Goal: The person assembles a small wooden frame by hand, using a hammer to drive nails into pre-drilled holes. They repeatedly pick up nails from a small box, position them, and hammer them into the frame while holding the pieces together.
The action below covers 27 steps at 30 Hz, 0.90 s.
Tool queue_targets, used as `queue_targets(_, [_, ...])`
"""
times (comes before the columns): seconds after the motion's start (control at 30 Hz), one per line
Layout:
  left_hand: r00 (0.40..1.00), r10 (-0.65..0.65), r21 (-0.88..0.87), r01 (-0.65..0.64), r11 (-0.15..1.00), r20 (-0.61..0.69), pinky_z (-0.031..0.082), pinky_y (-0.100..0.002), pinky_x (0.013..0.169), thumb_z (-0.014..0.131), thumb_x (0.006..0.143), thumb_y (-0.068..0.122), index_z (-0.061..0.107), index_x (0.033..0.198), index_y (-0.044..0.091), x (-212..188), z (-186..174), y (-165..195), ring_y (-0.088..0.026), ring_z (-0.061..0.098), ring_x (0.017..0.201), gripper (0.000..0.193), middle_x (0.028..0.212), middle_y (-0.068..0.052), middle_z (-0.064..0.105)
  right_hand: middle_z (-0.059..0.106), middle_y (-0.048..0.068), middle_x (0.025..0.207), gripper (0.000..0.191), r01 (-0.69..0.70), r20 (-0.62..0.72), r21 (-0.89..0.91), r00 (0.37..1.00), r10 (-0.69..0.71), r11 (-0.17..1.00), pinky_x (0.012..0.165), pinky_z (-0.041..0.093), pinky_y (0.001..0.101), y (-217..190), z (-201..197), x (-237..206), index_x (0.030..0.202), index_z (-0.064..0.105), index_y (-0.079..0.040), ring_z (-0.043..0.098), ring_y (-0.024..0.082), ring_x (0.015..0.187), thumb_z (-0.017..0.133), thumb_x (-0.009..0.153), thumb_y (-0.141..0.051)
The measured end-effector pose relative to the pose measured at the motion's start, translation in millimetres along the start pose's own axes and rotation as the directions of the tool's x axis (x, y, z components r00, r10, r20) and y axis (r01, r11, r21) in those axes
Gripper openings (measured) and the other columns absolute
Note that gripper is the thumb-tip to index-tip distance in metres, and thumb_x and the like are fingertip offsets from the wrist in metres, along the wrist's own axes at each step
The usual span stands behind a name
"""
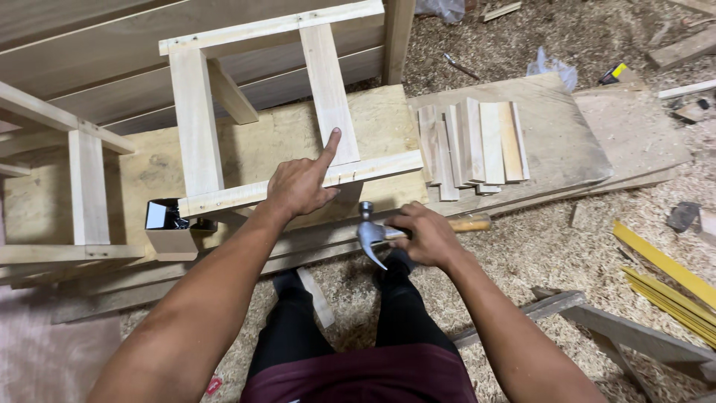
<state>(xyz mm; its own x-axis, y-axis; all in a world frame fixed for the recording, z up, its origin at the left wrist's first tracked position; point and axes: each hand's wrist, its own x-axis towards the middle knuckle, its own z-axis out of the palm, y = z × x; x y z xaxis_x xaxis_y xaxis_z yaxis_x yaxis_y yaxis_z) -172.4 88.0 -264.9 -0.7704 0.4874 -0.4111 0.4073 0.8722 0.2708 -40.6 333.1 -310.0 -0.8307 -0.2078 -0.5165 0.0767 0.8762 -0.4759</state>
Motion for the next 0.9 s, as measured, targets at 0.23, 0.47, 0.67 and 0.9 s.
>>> queue_targets(0.23, [0.998,-0.051,-0.018,0.052,0.999,0.032,0.056,-0.044,0.089,0.079,0.085,0.041,-0.004,0.165,0.03,2.1,2.7,0.8,-0.028,0.067,0.068,0.116,0.072,-0.011,0.069,0.065,0.001,0.12,0.048,0.012,-0.016,-0.077,1.0,-0.013,0.997,0.107,0.05,0.0404,-6.7,-20.9,14.2,0.127,0.07,-0.019,0.061,0.021,0.118,0.079,0.081,-0.029])
queue_targets(0.47, [0.999,-0.041,-0.027,0.041,0.999,0.033,0.056,-0.044,0.089,0.078,0.087,0.039,-0.004,0.165,0.029,2.6,3.7,-1.6,-0.029,0.067,0.067,0.114,0.07,-0.012,0.068,0.063,0.002,0.123,0.046,0.07,-0.078,-0.122,0.994,-0.08,0.99,0.101,0.052,0.0423,-11.6,-37.5,17.8,0.122,0.073,-0.019,0.06,0.023,0.115,0.083,0.077,-0.026])
queue_targets(0.67, [0.998,-0.054,-0.024,0.055,0.998,0.035,0.055,-0.045,0.092,0.079,0.086,0.04,-0.004,0.165,0.03,1.4,3.3,-0.5,-0.03,0.071,0.073,0.115,0.075,-0.014,0.071,0.068,0.001,0.109,0.039,0.024,0.002,-0.181,1.0,-0.025,0.983,0.1,0.055,0.0396,-10.8,-40.2,18.0,0.121,0.074,-0.018,0.063,0.022,0.111,0.079,0.082,-0.019])
queue_targets(0.9, [0.999,-0.043,-0.035,0.044,0.998,0.023,0.055,-0.046,0.094,0.08,0.083,0.035,-0.004,0.164,0.033,0.9,-0.5,0.2,-0.032,0.07,0.08,0.116,0.082,-0.013,0.072,0.066,0.004,0.112,0.04,0.102,0.0,-0.177,0.995,-0.104,0.979,0.101,0.052,0.0404,-2.0,-30.0,19.7,0.12,0.074,-0.015,0.061,0.022,0.11,0.078,0.08,-0.017])
